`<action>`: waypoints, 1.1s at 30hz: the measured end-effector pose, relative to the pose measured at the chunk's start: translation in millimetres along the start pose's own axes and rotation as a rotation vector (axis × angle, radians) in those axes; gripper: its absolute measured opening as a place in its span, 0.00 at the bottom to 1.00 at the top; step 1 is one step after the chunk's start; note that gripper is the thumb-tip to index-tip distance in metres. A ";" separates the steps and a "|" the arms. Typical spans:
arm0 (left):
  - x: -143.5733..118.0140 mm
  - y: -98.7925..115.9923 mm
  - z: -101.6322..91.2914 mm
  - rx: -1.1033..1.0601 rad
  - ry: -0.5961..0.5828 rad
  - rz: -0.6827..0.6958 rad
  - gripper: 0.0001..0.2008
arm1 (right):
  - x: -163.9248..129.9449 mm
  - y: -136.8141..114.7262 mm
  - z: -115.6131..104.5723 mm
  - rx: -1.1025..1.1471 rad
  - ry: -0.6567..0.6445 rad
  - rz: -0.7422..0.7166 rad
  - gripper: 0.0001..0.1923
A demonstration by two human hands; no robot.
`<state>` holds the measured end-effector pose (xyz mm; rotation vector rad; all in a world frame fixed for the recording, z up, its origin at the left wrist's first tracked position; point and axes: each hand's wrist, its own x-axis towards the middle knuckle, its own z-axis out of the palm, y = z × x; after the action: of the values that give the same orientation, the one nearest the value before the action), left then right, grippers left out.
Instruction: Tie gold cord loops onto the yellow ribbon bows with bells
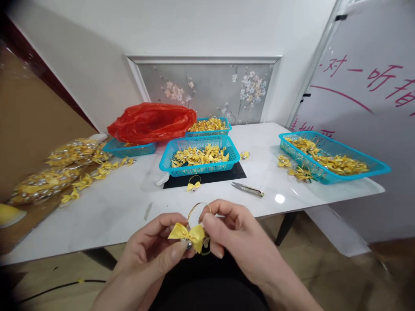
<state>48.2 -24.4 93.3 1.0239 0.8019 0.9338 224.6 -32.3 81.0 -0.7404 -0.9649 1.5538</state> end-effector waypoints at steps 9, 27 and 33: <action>-5.5 9.4 7.1 -0.194 0.026 -0.040 0.12 | 32.3 -14.4 -42.5 0.190 0.464 -0.302 0.18; -4.3 -1.7 3.2 0.037 0.120 0.092 0.15 | -7.5 -10.6 10.5 -0.388 -0.061 0.033 0.21; -4.0 -0.3 -2.3 -0.021 0.035 0.110 0.13 | -3.3 0.7 11.6 -0.253 -0.061 0.004 0.19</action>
<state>44.7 -27.3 92.8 1.0443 0.7696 1.0546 214.8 -37.8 85.7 -0.8749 -1.2208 1.4803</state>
